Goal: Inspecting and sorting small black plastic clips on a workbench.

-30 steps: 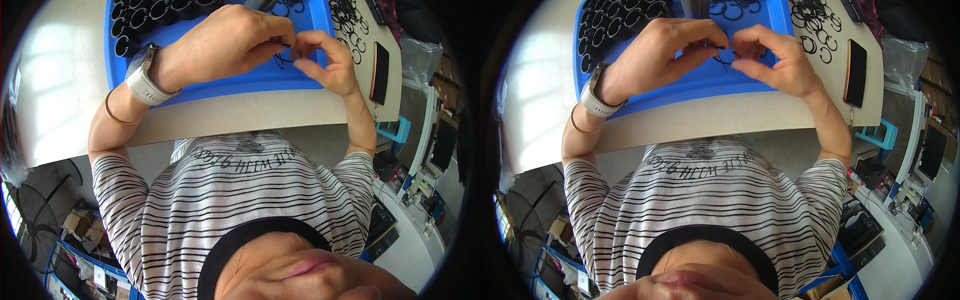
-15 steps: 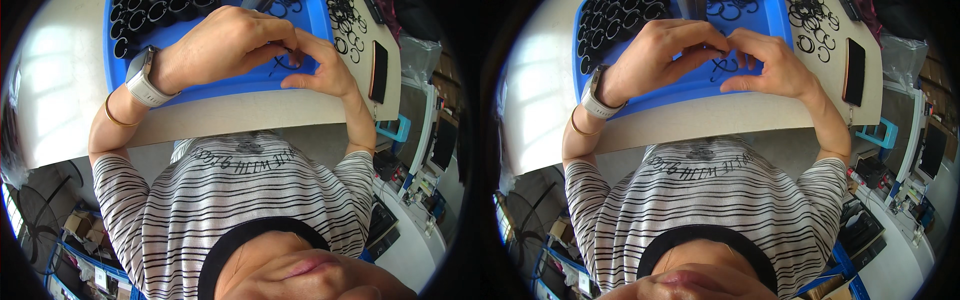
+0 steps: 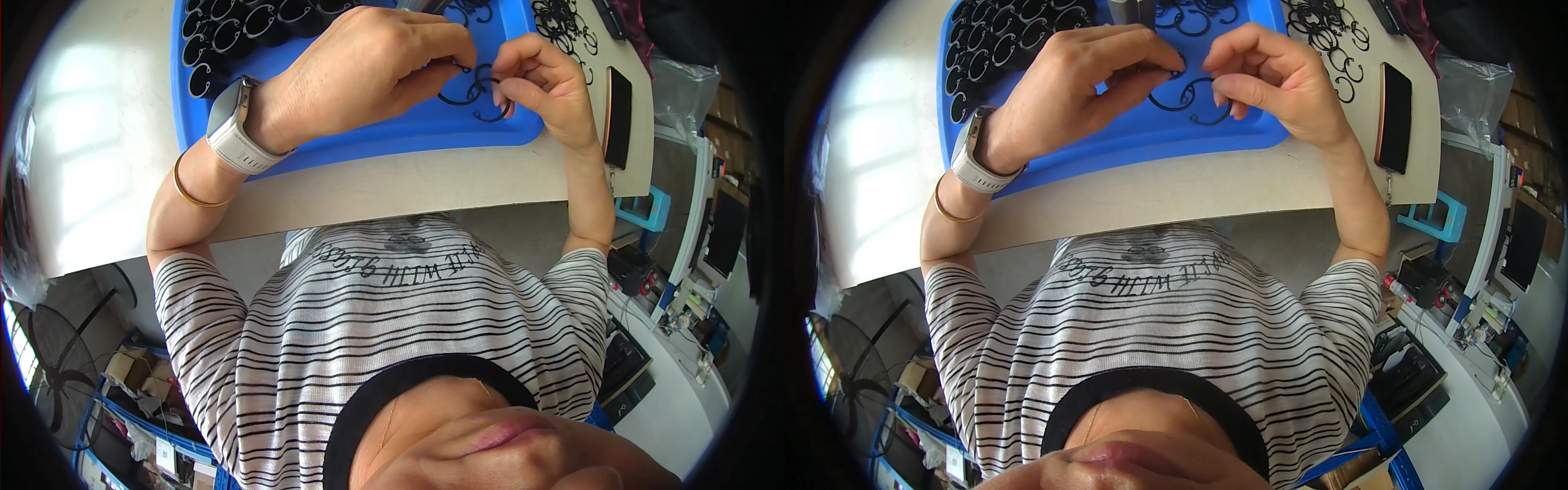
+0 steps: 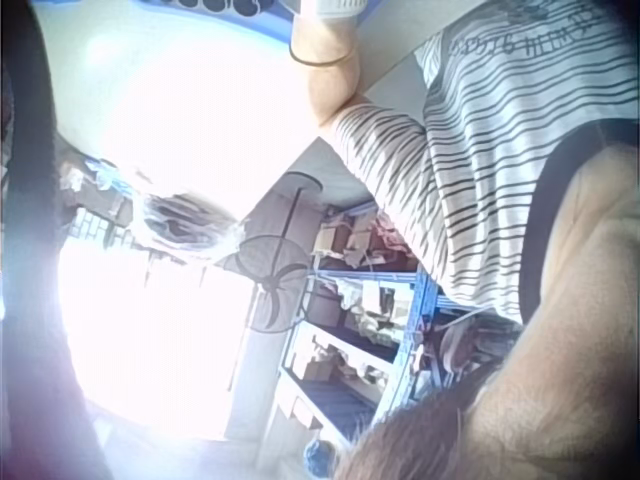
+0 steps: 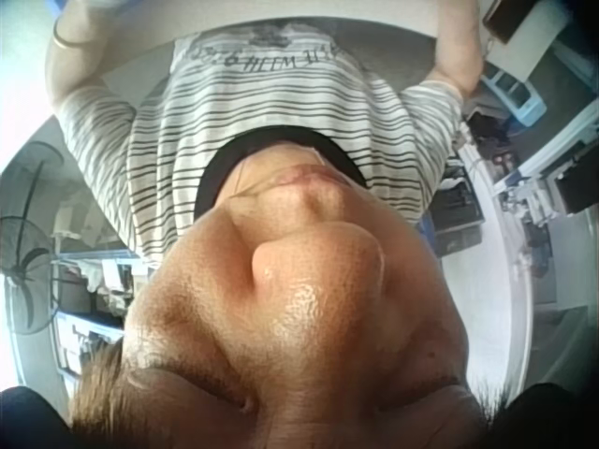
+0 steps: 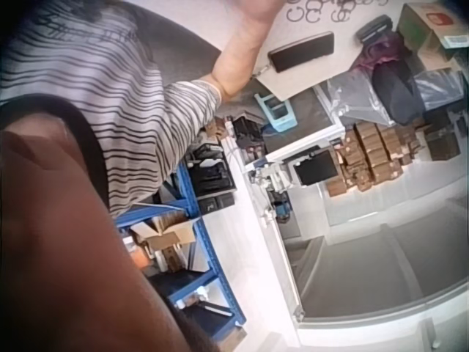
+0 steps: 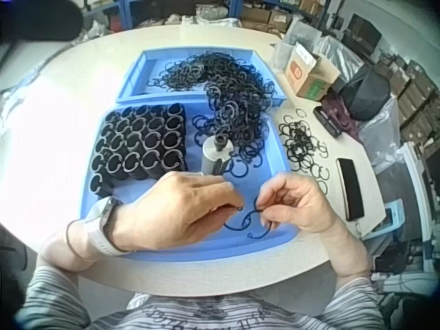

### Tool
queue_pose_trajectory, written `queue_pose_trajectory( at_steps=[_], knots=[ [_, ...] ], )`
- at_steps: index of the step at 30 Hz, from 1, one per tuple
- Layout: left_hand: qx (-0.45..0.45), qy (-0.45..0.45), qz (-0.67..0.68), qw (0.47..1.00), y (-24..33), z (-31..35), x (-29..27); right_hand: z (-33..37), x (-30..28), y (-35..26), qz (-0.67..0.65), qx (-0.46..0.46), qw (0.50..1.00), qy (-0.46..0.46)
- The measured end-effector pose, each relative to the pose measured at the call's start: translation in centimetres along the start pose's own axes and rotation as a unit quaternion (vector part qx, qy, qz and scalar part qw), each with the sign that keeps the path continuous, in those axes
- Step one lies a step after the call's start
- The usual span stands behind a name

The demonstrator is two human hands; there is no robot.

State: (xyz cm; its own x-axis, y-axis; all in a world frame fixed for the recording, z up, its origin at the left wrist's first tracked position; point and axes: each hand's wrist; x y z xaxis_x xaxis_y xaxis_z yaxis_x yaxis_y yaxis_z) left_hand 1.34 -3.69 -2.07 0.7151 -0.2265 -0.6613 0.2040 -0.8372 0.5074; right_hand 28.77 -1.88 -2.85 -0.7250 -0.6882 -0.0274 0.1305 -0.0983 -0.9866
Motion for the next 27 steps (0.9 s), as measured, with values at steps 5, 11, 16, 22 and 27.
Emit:
queue_pose_trajectory(
  at_steps=[5, 11, 16, 22, 27],
  knots=[
    [0.004, -0.005, 0.004, 1.000, -0.2, 0.1, 0.0, -0.4, -0.6, 0.7, -0.038, -0.029, 0.999, -0.013],
    [0.016, -0.007, -0.002, 1.000, -0.3, 0.1, 0.1, -0.3, -0.6, 1.1, -0.055, -0.017, 0.998, -0.007],
    [-0.010, -0.004, -0.002, 1.000, -0.1, 0.1, 0.0, -0.4, 1.0, 0.9, 0.127, -0.085, 0.988, 0.006],
    [-0.032, -0.034, 0.017, 0.999, 0.2, 0.0, 0.0, -0.1, 1.2, 0.9, 0.137, -0.056, 0.989, 0.025],
    [-0.044, -0.029, 0.082, 0.995, 0.1, 0.3, 0.5, 0.0, 0.7, 0.8, 0.105, -0.044, 0.993, 0.005]
  ],
)
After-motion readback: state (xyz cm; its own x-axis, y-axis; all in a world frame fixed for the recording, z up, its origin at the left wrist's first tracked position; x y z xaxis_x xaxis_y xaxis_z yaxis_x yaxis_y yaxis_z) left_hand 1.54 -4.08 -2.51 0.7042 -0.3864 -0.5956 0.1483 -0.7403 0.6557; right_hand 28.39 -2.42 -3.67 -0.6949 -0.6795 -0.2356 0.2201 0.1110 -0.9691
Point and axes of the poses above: each hand's wrist, its own z-axis away from the middle knuckle, its own x-axis out of the palm, y = z × x, and after that the axes turned 10 degrees about x, right-handed
